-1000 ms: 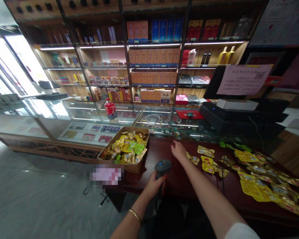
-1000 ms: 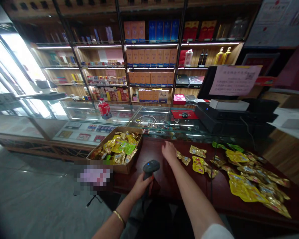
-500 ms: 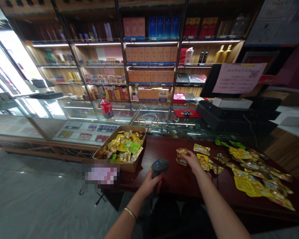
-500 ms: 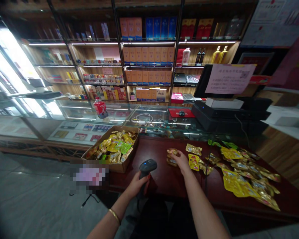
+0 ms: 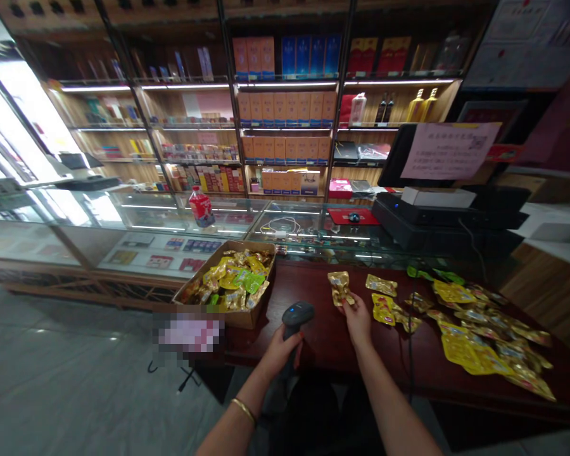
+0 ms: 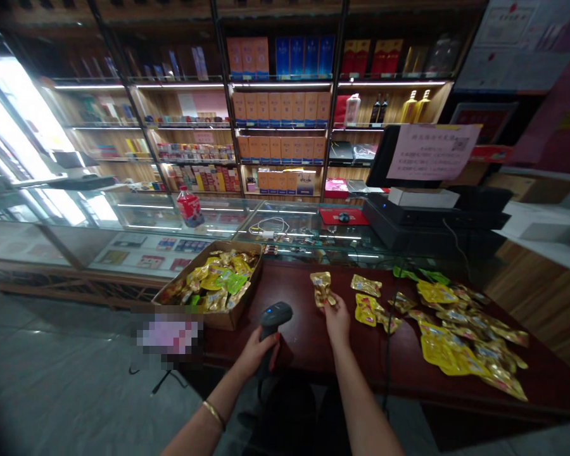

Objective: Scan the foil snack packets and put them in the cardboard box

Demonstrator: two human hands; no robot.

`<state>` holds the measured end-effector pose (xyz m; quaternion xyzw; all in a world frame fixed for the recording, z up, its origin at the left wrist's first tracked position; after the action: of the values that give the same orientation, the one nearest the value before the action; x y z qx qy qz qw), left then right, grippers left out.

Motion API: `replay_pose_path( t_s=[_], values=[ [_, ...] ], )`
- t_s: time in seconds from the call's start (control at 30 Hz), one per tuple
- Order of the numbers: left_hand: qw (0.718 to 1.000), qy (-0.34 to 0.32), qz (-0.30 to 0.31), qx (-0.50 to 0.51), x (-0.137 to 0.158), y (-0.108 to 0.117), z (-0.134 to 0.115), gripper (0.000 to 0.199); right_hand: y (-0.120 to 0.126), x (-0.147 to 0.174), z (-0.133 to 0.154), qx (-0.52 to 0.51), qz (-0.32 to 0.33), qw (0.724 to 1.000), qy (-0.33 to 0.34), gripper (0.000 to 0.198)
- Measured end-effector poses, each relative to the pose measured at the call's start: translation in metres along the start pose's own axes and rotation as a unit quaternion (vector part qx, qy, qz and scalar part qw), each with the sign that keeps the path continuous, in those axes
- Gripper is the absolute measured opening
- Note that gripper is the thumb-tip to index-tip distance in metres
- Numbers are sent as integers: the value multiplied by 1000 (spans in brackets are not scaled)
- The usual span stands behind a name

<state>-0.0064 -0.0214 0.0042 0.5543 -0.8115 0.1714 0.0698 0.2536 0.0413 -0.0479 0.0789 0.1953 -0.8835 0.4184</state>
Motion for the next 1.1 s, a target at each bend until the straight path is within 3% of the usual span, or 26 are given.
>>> replay_pose_path(
  t_s=[0.57, 1.1],
  values=[
    [999, -20, 18, 36, -2, 5, 3, 48, -6, 6, 0, 141, 81, 986, 35, 34],
    [998, -21, -18, 49, -5, 4, 6, 52, -8, 2, -5, 66, 83, 994, -3, 45]
  ],
)
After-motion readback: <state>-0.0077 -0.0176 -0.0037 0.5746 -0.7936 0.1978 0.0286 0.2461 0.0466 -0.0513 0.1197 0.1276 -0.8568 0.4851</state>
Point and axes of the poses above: each hand's wrist, its own x-axis away from the middle knuckle, its own y-axis out of the back of the hand, z = x × y, the point moved 4 cm from there along -x, towards the middle knuckle, and after that the axes turned 13 degrees about y, right-handed, at the moved point
